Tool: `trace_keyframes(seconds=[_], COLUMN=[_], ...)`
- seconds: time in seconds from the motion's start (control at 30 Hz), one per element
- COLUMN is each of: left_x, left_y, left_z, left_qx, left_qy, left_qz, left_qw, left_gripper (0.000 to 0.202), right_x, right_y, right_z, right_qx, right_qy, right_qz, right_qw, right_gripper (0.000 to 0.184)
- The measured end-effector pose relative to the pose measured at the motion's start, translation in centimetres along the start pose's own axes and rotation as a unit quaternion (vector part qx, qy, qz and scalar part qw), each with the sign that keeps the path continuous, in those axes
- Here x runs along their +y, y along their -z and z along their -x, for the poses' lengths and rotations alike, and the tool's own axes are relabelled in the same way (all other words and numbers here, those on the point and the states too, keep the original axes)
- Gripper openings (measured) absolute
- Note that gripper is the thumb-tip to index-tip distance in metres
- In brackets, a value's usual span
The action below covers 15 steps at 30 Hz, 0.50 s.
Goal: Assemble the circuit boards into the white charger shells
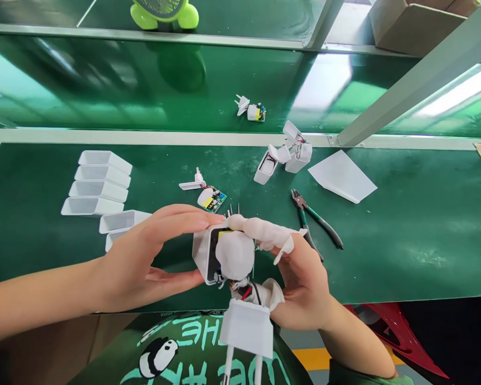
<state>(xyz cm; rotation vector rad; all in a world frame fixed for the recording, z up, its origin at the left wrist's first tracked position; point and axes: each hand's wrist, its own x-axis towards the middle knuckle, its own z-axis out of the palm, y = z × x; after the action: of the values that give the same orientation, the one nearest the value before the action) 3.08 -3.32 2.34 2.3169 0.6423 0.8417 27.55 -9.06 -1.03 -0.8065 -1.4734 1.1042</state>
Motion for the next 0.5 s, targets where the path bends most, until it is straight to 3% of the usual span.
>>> trace_keyframes(seconds=[0.23,0.4,0.5], left_x=[0.1,0.0,-0.2], left_y=[0.2,0.3,0.4], left_z=[-0.1,0.0,0.0], left_qx=[-0.028,-0.031,-0.029], left_qy=[0.029,0.040,0.042], left_qz=[0.002,0.015,0.012], left_qw=[0.999,0.999,0.999], left_gripper=[0.051,0.052,0.051], right_x=[-0.5,-0.4,-0.3], right_y=[-0.1,-0.8,-0.5], right_z=[-0.2,0.1,0.8], right_qx=[-0.008,0.043,0.036], right_qy=[-0.024,-0.046,-0.057], right_qz=[0.020,0.031,0.037], right_qw=[0.999,0.998,0.997], right_gripper=[0.075,0.073,0.078])
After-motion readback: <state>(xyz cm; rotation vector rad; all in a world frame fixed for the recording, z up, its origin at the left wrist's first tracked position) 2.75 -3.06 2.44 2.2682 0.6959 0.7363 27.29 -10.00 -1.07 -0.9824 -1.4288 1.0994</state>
